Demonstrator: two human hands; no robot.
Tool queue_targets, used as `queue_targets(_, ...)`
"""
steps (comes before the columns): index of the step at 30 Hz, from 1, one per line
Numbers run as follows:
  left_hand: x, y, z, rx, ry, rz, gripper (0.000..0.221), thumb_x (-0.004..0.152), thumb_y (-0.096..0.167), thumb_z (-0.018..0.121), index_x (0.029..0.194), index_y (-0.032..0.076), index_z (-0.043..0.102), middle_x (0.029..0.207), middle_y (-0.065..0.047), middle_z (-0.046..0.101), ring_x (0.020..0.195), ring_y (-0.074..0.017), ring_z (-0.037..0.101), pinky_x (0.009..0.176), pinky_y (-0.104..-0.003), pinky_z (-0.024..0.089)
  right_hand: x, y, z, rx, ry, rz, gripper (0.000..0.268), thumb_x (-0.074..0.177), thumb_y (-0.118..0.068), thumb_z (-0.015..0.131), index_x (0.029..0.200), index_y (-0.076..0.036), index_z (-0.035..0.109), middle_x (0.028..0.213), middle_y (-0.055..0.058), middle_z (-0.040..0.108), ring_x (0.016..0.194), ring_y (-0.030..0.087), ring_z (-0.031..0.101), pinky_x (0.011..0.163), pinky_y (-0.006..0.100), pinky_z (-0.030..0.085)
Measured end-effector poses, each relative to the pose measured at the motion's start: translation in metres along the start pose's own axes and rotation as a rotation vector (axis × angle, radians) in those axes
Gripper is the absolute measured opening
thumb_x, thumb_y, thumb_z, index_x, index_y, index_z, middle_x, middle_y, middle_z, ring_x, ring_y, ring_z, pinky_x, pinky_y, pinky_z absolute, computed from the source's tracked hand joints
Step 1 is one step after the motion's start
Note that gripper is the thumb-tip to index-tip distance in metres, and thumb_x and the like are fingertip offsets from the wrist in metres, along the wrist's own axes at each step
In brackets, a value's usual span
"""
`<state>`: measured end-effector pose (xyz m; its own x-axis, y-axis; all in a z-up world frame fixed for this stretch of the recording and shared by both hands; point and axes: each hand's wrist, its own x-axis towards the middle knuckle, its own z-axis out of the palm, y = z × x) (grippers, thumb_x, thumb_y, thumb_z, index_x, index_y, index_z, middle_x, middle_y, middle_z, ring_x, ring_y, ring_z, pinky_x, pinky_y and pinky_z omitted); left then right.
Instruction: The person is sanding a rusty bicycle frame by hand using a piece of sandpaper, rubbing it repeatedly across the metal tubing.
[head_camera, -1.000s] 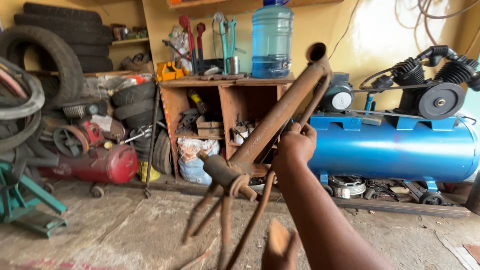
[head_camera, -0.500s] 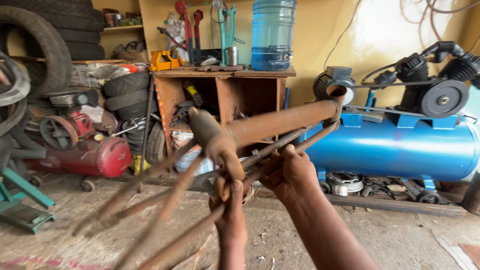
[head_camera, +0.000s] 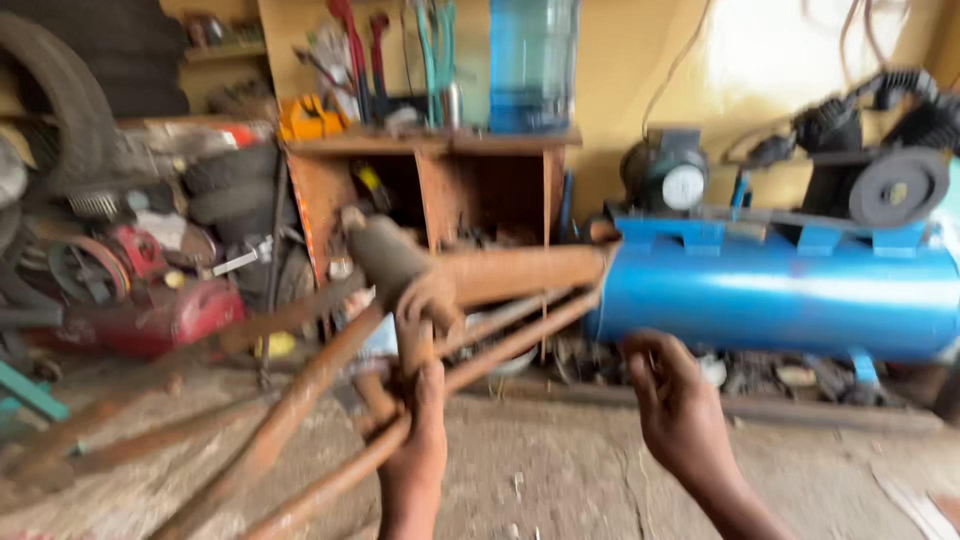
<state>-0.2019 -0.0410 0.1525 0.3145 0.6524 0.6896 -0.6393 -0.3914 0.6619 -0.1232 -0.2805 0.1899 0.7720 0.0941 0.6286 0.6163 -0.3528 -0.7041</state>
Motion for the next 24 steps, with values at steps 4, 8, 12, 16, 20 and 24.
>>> queue_targets(4, -0.010, -0.010, 0.022, -0.105, -0.037, -0.044, 0.033, 0.097, 0.028, 0.065, 0.109, 0.004, 0.046, 0.087, -0.005, 0.068, 0.075, -0.0110, 0.064, 0.061, -0.028, 0.052, 0.009, 0.019, 0.016, -0.121, 0.176, -0.415, 0.033, 0.099, -0.008, 0.058, 0.130, -0.001, 0.062, 0.123, 0.016, 0.068, 0.111, 0.025, 0.066, 0.091, 0.038, 0.055)
queue_targets(8, -0.018, -0.017, 0.036, -0.124, -0.060, -0.167, 0.035, 0.096, 0.030, 0.066, 0.108, 0.003, 0.046, 0.085, -0.007, 0.067, 0.074, -0.0113, 0.062, 0.060, -0.028, 0.050, 0.011, 0.024, 0.028, -0.260, 0.183, -0.471, 0.038, 0.095, -0.005, 0.057, 0.133, -0.001, 0.060, 0.126, 0.018, 0.064, 0.120, 0.034, 0.058, 0.104, 0.047, 0.045)
queue_targets(12, -0.030, -0.015, 0.053, -0.072, -0.037, -0.119, 0.037, 0.100, 0.031, 0.066, 0.105, 0.001, 0.045, 0.089, -0.009, 0.065, 0.079, -0.0121, 0.062, 0.066, -0.029, 0.052, 0.006, 0.034, 0.035, -0.454, 0.151, -0.531, 0.037, 0.096, -0.006, 0.056, 0.133, -0.004, 0.058, 0.129, 0.016, 0.063, 0.127, 0.035, 0.057, 0.116, 0.057, 0.033)
queue_targets(16, -0.033, -0.005, 0.063, 0.053, 0.016, -0.289, 0.040, 0.094, 0.035, 0.067, 0.100, 0.002, 0.045, 0.083, -0.011, 0.069, 0.070, -0.0148, 0.064, 0.058, -0.032, 0.051, -0.013, 0.023, 0.044, -0.204, 0.047, -0.405, 0.047, 0.090, -0.004, 0.055, 0.137, -0.005, 0.058, 0.135, 0.020, 0.059, 0.125, 0.039, 0.055, 0.105, 0.048, 0.042)
queue_targets(20, -0.035, 0.001, 0.071, -0.016, 0.040, -0.263, 0.042, 0.094, 0.039, 0.066, 0.101, 0.002, 0.048, 0.088, -0.010, 0.074, 0.077, -0.0133, 0.070, 0.065, -0.030, 0.056, -0.036, 0.002, 0.055, -0.161, -0.082, -0.640, 0.052, 0.089, -0.006, 0.062, 0.140, -0.002, 0.054, 0.142, 0.023, 0.057, 0.138, 0.042, 0.049, 0.104, 0.050, 0.044)
queue_targets(24, -0.037, 0.002, 0.066, -0.086, 0.066, -0.398, 0.043, 0.098, 0.039, 0.066, 0.105, 0.000, 0.048, 0.086, -0.014, 0.061, 0.071, -0.0175, 0.057, 0.059, -0.035, 0.047, 0.009, 0.027, 0.027, -0.284, 0.038, -0.466, 0.040, 0.102, -0.002, 0.052, 0.142, -0.006, 0.054, 0.149, 0.020, 0.056, 0.141, 0.039, 0.053, 0.109, 0.046, 0.046)
